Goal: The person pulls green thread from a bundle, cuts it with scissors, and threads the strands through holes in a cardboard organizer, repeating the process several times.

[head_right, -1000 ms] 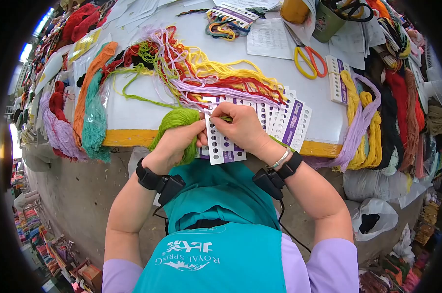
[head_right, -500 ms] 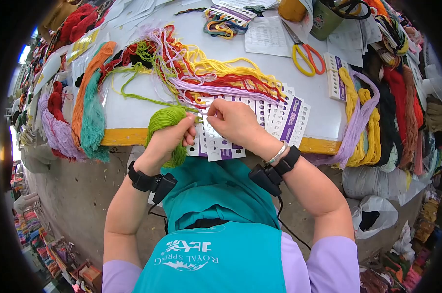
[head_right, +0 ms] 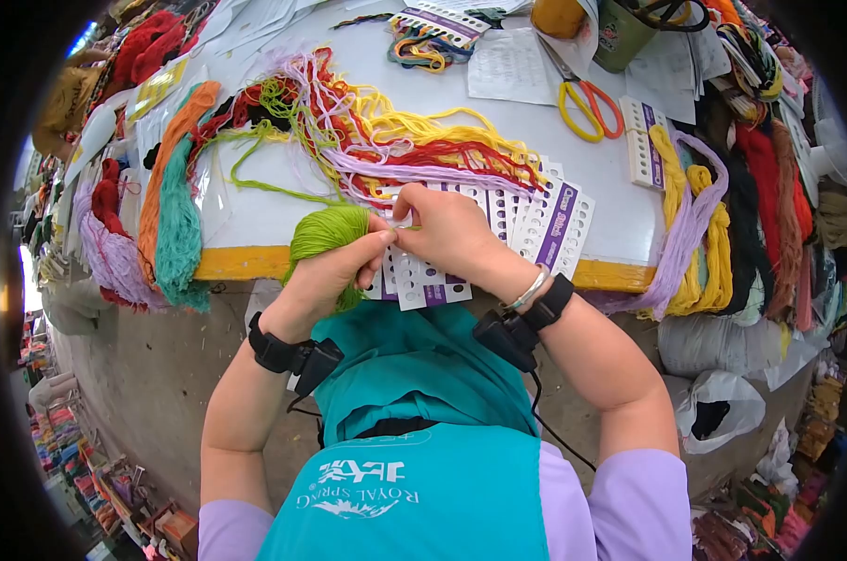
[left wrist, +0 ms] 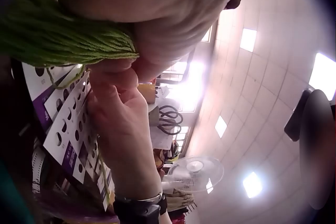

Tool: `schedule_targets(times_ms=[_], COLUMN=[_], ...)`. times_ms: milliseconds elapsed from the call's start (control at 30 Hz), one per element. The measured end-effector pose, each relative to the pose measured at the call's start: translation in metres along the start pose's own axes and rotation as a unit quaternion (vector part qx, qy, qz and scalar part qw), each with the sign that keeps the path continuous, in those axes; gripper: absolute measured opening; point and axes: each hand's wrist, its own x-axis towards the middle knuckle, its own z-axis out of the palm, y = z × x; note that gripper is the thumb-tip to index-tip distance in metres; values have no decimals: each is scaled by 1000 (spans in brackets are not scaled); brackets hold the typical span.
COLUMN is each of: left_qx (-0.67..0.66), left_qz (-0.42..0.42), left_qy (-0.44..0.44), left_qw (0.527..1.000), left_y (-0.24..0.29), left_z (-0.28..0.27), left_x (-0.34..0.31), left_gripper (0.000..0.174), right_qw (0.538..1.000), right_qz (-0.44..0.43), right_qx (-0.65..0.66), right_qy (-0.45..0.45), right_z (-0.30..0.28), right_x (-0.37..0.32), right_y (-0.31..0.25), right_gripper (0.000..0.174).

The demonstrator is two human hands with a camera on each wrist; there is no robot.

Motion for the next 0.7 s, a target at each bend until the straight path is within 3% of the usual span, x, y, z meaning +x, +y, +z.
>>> schedule_targets(times_ms=[67, 300, 400, 467, 567, 667, 700], left_qx=[-21, -4, 12, 22, 139, 200, 158], left_qz=[6, -20, -39, -29, 18, 0, -14], left_qy=[6, -7, -6, -1, 4, -20, -44], left_qw=[1000, 1000, 999, 999, 990, 980, 986], left_y=[2, 3, 0, -1, -6, 2, 7], left_z=[0, 2, -4, -6, 1, 0, 0], left_x=[2, 2, 9, 16, 22, 24, 21], left_gripper=[12, 11, 15, 17, 16, 12, 12], right_qw=[993, 1000, 983, 982, 975, 977, 979], right_qz=[22, 11, 4, 13, 13, 6, 4], right_qx=[114, 12, 181, 185, 220, 211, 199], right_qy=[-39, 20, 36, 14, -27, -41, -41], right_z=[-4, 5, 12, 6, 0, -1, -1], right_x=[1, 2, 9, 9, 10, 9, 9], right_y=[8, 6, 17, 17, 18, 19, 19], right_gripper=[29, 32, 35, 37, 37, 37, 37])
